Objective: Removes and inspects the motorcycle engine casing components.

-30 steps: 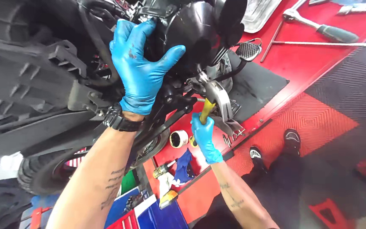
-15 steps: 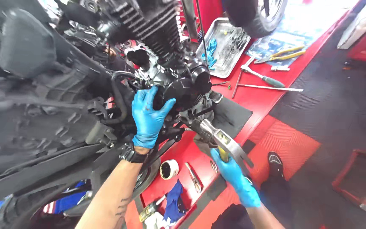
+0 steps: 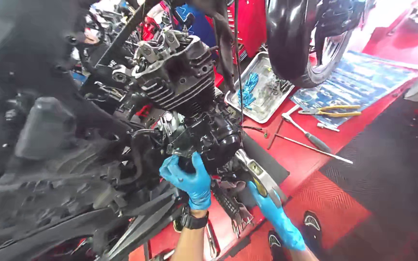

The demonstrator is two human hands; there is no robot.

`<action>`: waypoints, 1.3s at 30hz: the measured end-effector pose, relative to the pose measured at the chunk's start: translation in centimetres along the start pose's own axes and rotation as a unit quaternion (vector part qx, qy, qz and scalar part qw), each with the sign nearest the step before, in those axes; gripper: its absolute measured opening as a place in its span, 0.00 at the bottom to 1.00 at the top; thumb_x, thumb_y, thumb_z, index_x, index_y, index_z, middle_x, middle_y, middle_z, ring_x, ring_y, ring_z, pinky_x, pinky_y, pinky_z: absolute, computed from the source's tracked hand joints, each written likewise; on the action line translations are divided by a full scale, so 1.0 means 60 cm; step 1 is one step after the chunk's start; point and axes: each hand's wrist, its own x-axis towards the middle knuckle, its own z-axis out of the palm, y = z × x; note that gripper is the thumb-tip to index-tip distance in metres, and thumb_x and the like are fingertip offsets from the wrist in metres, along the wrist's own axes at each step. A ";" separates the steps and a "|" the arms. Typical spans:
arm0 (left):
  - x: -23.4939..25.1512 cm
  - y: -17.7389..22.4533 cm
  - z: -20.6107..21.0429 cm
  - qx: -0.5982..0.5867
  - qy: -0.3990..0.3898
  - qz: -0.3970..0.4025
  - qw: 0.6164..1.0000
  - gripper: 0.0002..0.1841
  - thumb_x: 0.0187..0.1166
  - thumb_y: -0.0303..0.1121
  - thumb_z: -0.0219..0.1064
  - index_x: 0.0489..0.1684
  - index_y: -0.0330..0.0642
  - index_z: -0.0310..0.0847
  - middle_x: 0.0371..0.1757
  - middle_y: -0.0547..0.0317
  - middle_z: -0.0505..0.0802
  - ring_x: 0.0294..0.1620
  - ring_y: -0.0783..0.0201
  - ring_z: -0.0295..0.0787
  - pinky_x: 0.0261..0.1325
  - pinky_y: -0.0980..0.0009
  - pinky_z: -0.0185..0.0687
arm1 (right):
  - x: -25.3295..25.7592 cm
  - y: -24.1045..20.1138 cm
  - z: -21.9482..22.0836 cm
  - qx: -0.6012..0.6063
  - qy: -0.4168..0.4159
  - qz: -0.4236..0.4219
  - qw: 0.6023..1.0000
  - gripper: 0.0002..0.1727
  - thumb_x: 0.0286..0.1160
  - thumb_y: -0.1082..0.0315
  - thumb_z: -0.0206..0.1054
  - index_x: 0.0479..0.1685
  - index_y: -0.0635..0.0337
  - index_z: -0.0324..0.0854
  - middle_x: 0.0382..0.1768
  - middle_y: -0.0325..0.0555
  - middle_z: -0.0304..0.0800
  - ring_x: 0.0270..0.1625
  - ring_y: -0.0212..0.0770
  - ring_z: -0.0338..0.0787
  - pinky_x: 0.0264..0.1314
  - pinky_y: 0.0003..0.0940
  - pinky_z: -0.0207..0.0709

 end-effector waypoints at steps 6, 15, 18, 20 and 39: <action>-0.002 -0.018 0.004 -0.014 -0.001 0.033 0.999 0.22 0.79 0.45 0.65 0.55 0.31 0.78 0.56 0.47 0.82 0.69 0.63 0.75 0.79 0.70 0.64 | 0.009 -0.081 -0.068 0.039 -0.079 -0.064 0.994 0.11 0.75 0.65 0.69 0.33 0.66 0.85 0.29 0.40 0.87 0.37 0.17 0.84 0.46 0.12 0.77; -0.002 -0.021 -0.003 -0.012 -0.014 0.042 0.999 0.22 0.81 0.50 0.60 0.58 0.40 0.79 0.59 0.58 0.84 0.72 0.68 0.73 0.81 0.69 0.61 | 0.082 -0.002 -0.013 -0.018 -0.062 -0.113 0.991 0.09 0.59 0.62 0.70 0.19 0.57 0.83 0.16 0.38 0.84 0.22 0.25 0.83 0.26 0.21 0.76; -0.002 -0.023 -0.001 -0.015 -0.011 0.043 0.999 0.22 0.81 0.51 0.59 0.56 0.40 0.79 0.58 0.59 0.84 0.72 0.68 0.74 0.81 0.69 0.61 | 0.082 -0.019 -0.026 -0.020 -0.052 -0.118 0.991 0.12 0.63 0.61 0.68 0.19 0.58 0.83 0.17 0.37 0.82 0.22 0.23 0.81 0.26 0.18 0.74; 0.000 -0.022 -0.001 -0.016 -0.011 0.036 0.999 0.23 0.81 0.51 0.59 0.56 0.39 0.80 0.58 0.58 0.84 0.71 0.68 0.73 0.81 0.70 0.60 | 0.081 -0.037 -0.031 -0.003 -0.068 -0.109 0.992 0.10 0.63 0.64 0.67 0.22 0.61 0.83 0.19 0.39 0.83 0.25 0.23 0.82 0.30 0.17 0.75; -0.010 -0.017 0.006 -0.077 0.011 -0.038 0.996 0.27 0.68 0.57 0.73 0.58 0.52 0.78 0.60 0.61 0.81 0.72 0.65 0.73 0.79 0.66 0.66 | 0.128 0.167 -0.166 -0.547 -0.059 0.174 0.817 0.23 0.71 0.52 0.75 0.53 0.62 0.86 0.46 0.64 0.92 0.50 0.67 0.93 0.48 0.69 0.82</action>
